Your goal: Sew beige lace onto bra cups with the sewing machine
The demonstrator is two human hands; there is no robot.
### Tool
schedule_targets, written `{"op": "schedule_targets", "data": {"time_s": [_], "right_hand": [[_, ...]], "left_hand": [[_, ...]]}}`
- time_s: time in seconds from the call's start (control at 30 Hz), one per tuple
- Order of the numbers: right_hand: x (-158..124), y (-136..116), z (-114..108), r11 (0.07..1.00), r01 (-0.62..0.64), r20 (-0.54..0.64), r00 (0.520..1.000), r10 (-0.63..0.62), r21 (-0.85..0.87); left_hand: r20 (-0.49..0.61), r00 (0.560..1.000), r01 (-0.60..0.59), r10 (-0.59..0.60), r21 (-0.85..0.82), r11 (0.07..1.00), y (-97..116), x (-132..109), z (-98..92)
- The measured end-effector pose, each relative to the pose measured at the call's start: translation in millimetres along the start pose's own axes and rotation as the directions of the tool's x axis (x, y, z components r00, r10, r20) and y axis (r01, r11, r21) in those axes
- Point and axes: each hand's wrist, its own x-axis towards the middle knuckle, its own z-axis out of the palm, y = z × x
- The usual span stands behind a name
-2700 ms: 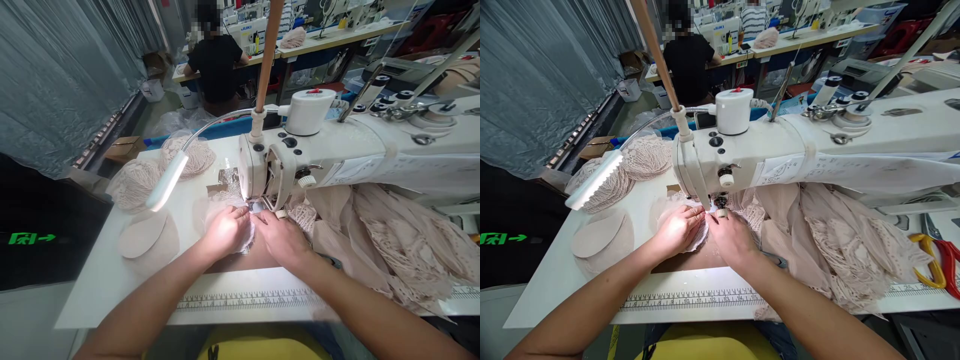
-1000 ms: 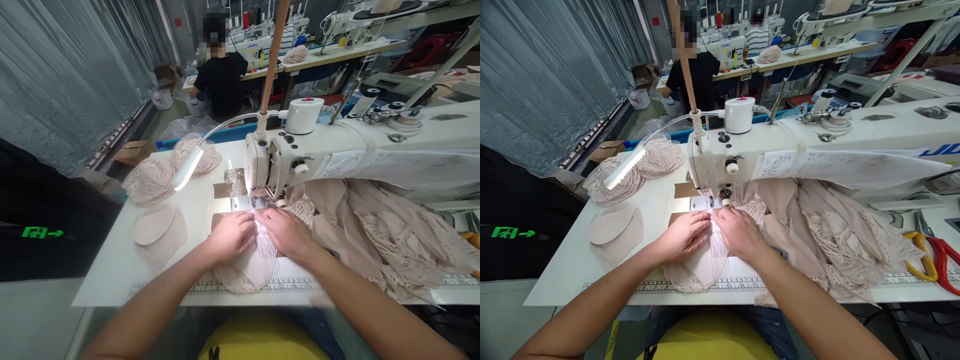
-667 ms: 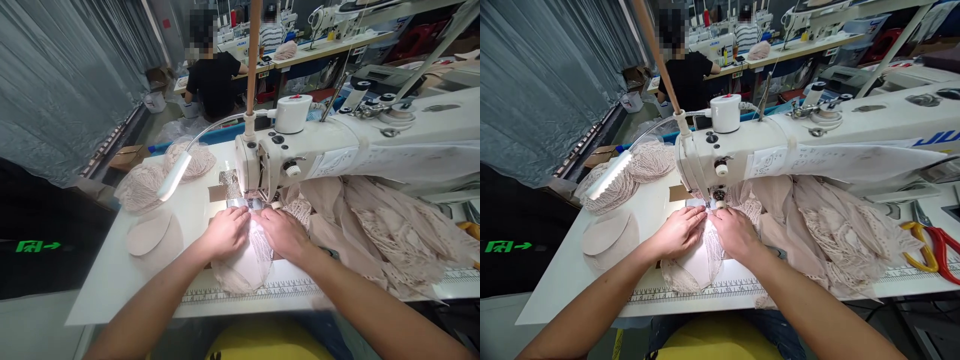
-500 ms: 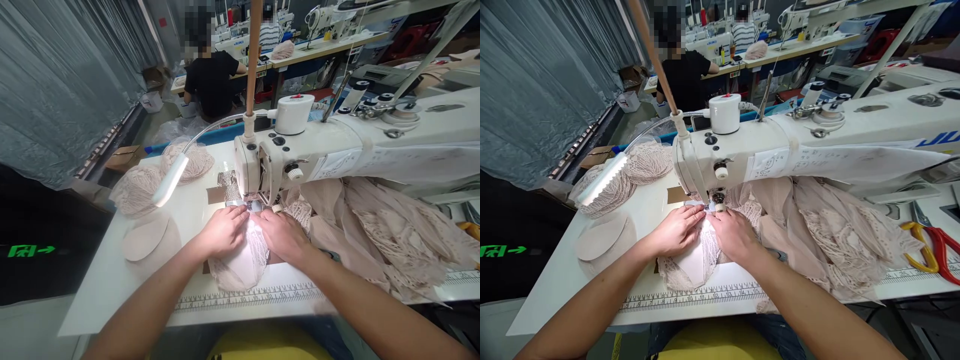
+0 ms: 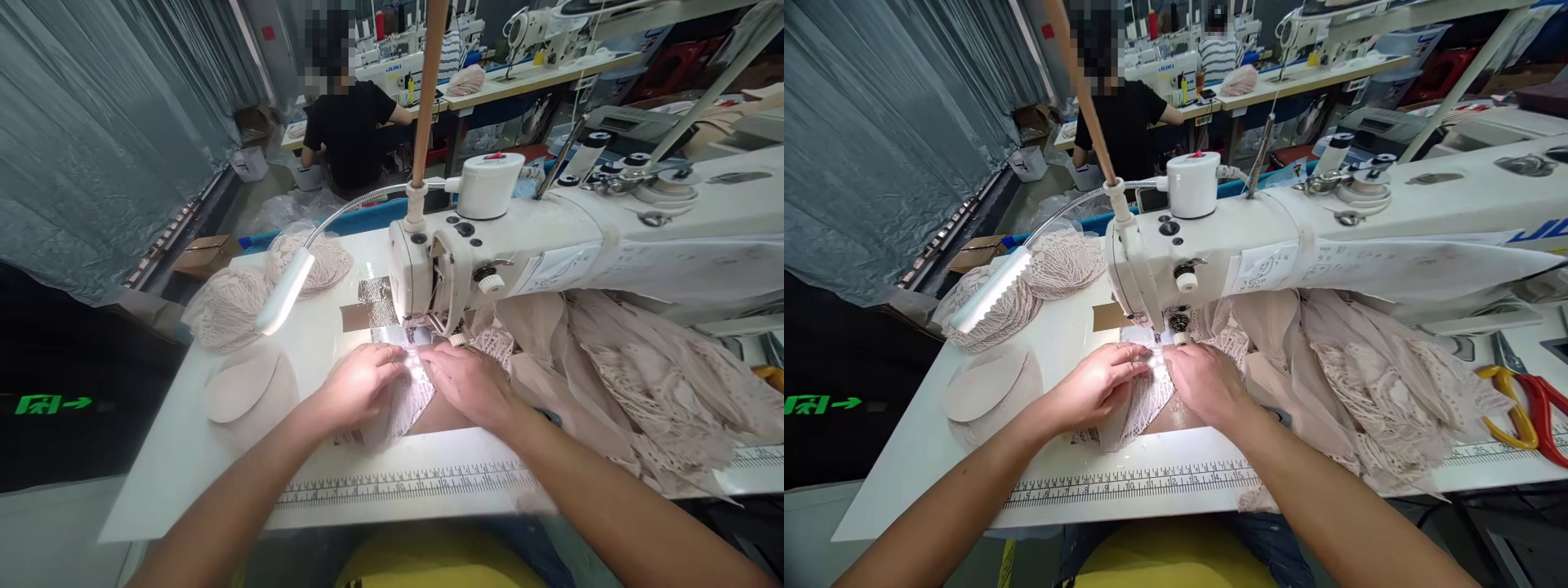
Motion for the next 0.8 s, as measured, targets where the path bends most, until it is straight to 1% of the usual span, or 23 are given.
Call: {"op": "schedule_targets", "data": {"time_s": [0.07,0.13,0.23,0.33,0.43,0.47,0.53,0.6,0.63,0.7,0.8], "right_hand": [[0.1,-0.5,-1.9,1.0,-0.013,0.009,1.0,0.012,0.013],[0.1,-0.6,-2.6,1.0,-0.02,0.012,1.0,0.02,0.006],[-0.5,1.5,-1.7,1.0,-0.021,0.019,1.0,0.021,0.006],[-1.1,5.8,-1.3,0.999,-0.025,0.029,0.999,0.024,0.035],[-1.7,7.6,-6.0,0.998,-0.021,0.031,0.999,0.019,0.065],[-2.4,6.8,-9.1,0.997,-0.004,0.033,0.999,0.002,0.072],[-5.0,2.5,-17.0,0.995,0.07,0.07,0.995,-0.075,0.072],[-9.9,-4.1,-24.6,0.986,0.161,0.162,0.972,-0.167,0.05],[-13.2,-7.6,-27.3,0.979,0.203,0.218,0.954,-0.205,0.032],[-20.8,-13.4,-29.7,0.965,0.263,0.311,0.918,-0.246,-0.013],[-32.7,-16.7,-27.2,0.954,0.294,0.355,0.899,-0.256,-0.055]], "left_hand": [[-0.008,0.999,0.039,-0.039,0.003,0.999,11.3,-1.7,1.9],[-0.018,0.997,0.08,-0.079,0.041,0.996,18.8,-0.9,7.7],[-0.079,0.99,0.122,-0.116,0.065,0.99,20.5,0.4,18.0],[-0.128,0.983,0.126,-0.131,-0.048,0.991,15.6,-3.2,21.4],[-0.113,0.982,0.132,-0.154,-0.18,0.975,11.3,-9.2,17.4],[-0.105,0.981,0.14,-0.165,-0.212,0.967,10.5,-10.7,15.6],[-0.096,0.978,0.156,-0.185,-0.252,0.955,9.7,-12.4,12.6],[-0.091,0.977,0.162,-0.192,-0.268,0.95,9.2,-12.5,10.9],[-0.091,0.978,0.156,-0.186,-0.27,0.95,8.8,-12.3,10.8],[-0.091,0.986,0.11,-0.137,-0.255,0.961,7.6,-12.0,12.0],[-0.075,0.997,-0.006,-0.006,-0.165,0.986,6.1,-13.0,18.0]]}}
